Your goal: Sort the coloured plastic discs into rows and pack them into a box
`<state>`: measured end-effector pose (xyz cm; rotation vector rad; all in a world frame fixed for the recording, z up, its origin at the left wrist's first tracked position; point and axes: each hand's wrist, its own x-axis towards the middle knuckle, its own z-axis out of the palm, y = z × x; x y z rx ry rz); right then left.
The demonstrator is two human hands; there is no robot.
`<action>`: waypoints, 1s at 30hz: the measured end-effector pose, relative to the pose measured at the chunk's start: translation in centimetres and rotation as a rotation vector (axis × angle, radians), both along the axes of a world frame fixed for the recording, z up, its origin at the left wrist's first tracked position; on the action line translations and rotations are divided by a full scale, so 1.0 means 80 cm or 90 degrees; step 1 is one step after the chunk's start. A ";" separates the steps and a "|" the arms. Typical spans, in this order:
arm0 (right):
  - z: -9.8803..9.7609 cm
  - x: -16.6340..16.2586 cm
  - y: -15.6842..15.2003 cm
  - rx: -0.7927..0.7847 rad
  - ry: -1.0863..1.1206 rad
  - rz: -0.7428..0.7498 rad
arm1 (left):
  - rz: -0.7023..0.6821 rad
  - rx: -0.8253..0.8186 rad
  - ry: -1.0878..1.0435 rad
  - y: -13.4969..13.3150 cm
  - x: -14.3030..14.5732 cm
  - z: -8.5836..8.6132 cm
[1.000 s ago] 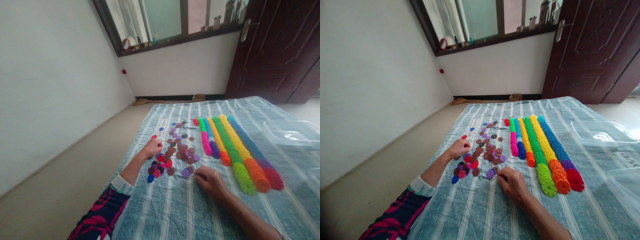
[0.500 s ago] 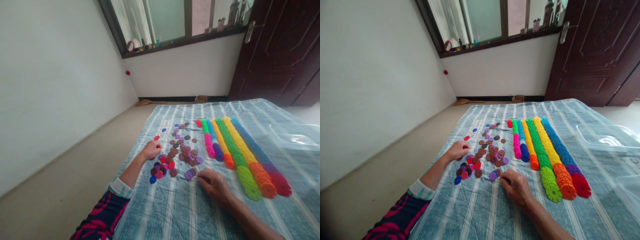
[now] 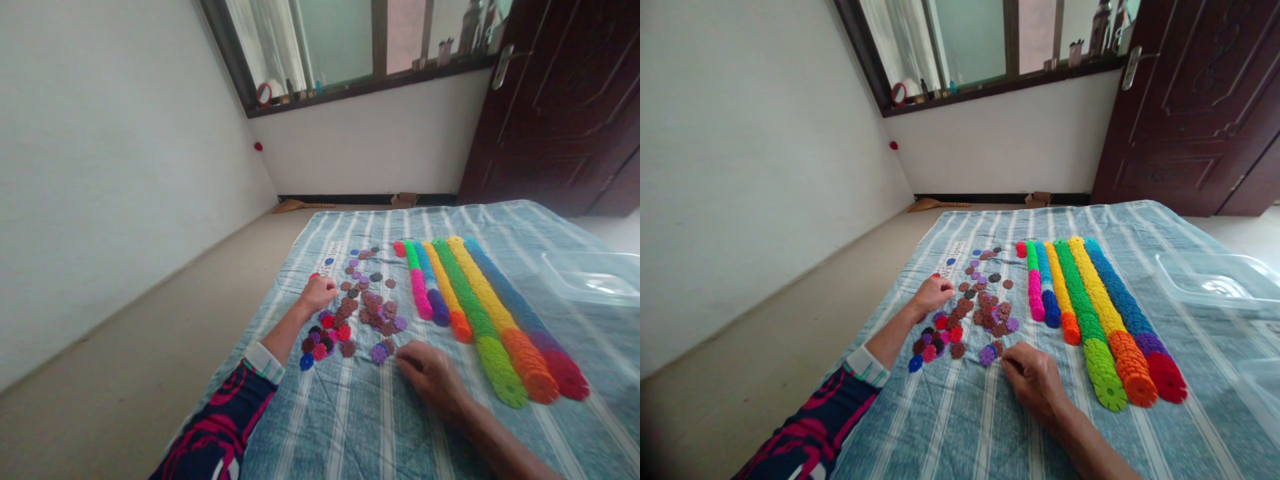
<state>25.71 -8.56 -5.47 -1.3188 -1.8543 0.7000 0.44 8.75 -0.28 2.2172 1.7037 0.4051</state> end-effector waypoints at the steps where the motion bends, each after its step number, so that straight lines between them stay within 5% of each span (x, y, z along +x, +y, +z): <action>1: 0.000 0.000 0.000 0.004 -0.003 0.000 | 0.000 0.008 0.010 0.004 0.005 -0.001; 11: 0.000 -0.004 0.004 0.008 0.005 -0.005 | 0.015 -0.016 0.016 0.030 0.022 -0.011; 30: 0.001 -0.005 0.005 0.013 0.002 -0.017 | 0.035 0.006 -0.025 0.031 0.018 -0.020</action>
